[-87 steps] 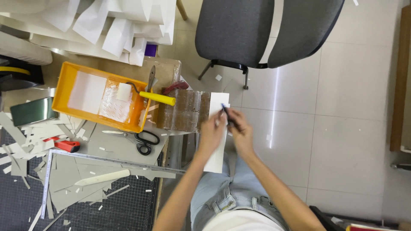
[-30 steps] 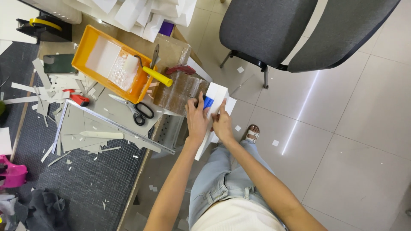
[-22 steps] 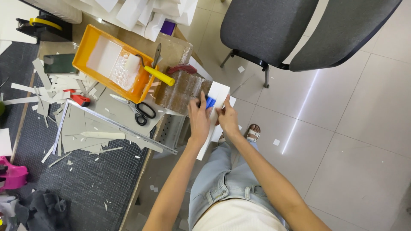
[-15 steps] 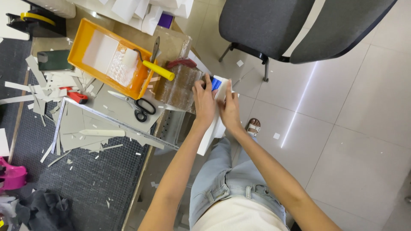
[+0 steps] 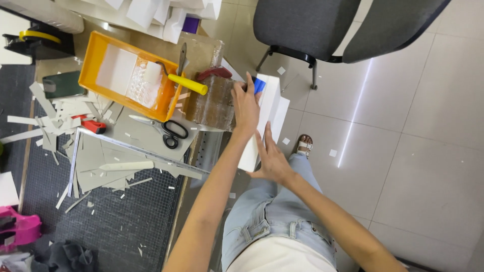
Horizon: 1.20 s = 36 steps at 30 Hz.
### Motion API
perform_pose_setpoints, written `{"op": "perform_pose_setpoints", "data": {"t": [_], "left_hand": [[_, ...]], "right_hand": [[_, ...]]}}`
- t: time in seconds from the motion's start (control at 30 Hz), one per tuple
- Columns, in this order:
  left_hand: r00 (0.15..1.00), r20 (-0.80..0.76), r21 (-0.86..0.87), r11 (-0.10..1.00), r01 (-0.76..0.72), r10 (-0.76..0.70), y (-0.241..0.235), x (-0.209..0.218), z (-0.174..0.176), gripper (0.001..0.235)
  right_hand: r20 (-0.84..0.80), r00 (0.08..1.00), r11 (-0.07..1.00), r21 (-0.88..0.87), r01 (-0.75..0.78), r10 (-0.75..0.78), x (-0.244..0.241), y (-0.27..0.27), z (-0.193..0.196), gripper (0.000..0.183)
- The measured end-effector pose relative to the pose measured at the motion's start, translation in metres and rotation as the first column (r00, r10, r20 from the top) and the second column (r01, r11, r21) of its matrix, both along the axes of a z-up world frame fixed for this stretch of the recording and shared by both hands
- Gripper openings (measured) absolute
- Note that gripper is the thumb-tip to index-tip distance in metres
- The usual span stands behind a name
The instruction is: Applying white glue to the edges of a white foam board strip using a small hand roller.
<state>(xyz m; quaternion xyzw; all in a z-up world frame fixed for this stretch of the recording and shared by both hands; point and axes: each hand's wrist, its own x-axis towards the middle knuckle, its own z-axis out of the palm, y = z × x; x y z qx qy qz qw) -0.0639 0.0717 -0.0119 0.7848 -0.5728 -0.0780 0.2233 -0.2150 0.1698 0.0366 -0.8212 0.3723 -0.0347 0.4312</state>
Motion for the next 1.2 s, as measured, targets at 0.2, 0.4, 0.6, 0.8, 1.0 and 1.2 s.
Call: {"op": "perform_pose_setpoints", "data": {"t": [0.2,0.4,0.6,0.8,1.0,1.2], "left_hand": [[0.998,-0.041,0.026,0.998,0.055,-0.054,0.005,0.0,0.016,0.065],[0.993,-0.056,0.05,0.993,0.11,-0.108,0.053,0.002,0.035,0.063],[0.989,-0.103,0.1,0.988,0.12,-0.11,0.109,0.002,0.044,0.061],[0.995,-0.088,0.036,0.998,0.052,-0.049,0.067,-0.003,0.037,0.065],[0.999,-0.007,0.034,0.999,0.041,-0.041,0.0,-0.003,0.026,0.062],[0.992,-0.064,0.052,0.993,0.108,-0.104,0.065,0.001,0.039,0.061]], "right_hand": [[-0.095,0.995,0.997,-0.081,-0.003,-0.004,0.002,-0.034,-0.02,0.142],[-0.087,0.996,0.997,-0.083,0.006,-0.013,0.002,-0.036,-0.017,0.143],[-0.024,0.999,0.996,-0.076,0.041,-0.043,0.0,-0.032,-0.024,0.141],[0.089,0.989,0.988,-0.092,0.127,-0.118,-0.002,-0.061,-0.053,0.138],[0.06,0.991,0.973,-0.189,0.131,-0.122,-0.001,-0.076,-0.044,0.142],[0.015,0.995,0.98,-0.171,0.105,-0.104,-0.003,-0.076,-0.043,0.136]]}}
